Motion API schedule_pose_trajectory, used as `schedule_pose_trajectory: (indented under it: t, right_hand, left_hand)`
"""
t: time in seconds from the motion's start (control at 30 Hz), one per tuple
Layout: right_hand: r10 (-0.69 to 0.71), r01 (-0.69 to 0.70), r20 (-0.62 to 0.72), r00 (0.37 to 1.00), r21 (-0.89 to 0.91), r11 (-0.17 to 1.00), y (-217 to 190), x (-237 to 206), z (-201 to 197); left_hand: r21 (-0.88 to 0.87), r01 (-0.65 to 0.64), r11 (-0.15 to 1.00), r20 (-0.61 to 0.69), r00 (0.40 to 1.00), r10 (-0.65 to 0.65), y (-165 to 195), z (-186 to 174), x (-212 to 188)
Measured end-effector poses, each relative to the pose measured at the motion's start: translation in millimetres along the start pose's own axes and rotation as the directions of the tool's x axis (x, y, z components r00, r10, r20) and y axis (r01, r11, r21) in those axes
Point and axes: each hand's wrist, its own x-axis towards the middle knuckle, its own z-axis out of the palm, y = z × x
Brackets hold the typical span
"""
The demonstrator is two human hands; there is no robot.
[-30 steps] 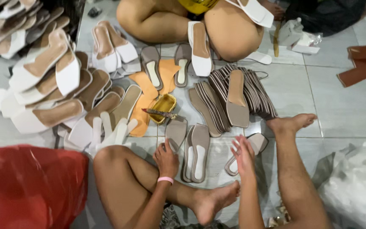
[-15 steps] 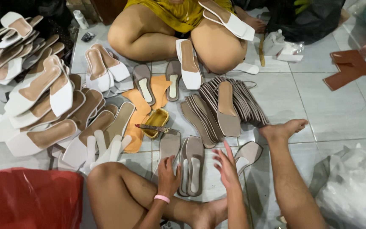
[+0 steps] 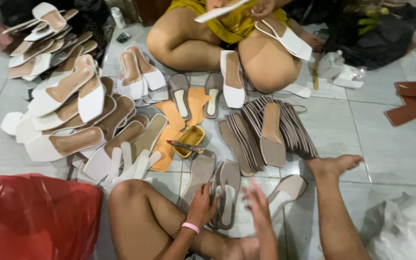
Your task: The person sits on the floor and assembles slip-on shoes by applying adhesive to the sole and attaching insoles. They handle shoe soles, insoles, and adhesive, working one at a time.
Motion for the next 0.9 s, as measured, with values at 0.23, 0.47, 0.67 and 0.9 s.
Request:
schedule_pose_trajectory:
  t: [0.23, 0.47, 0.67, 0.9]
  right_hand:
    - [-0.131, 0.112, -0.166, 0.977, -0.115, 0.987, 83, -32, 12]
    - [-0.308, 0.205, -0.227, 0.924, -0.386, 0.899, 55, -13, 34]
    - [-0.126, 0.097, -0.132, 0.983, -0.205, 0.974, 57, -12, 43]
    - [-0.100, 0.084, -0.112, 0.989, -0.137, 0.987, 72, -19, 36]
  left_hand:
    - [-0.104, 0.025, 0.994, 0.016, 1.000, -0.023, -4, 5, 6]
    - [-0.152, 0.104, 0.983, 0.052, 0.994, -0.097, -8, 6, 8]
    - [-0.186, 0.036, 0.982, -0.028, 0.999, -0.042, -19, 13, 15]
    - [-0.373, 0.230, 0.899, -0.013, 0.967, -0.253, -25, 25, 11]
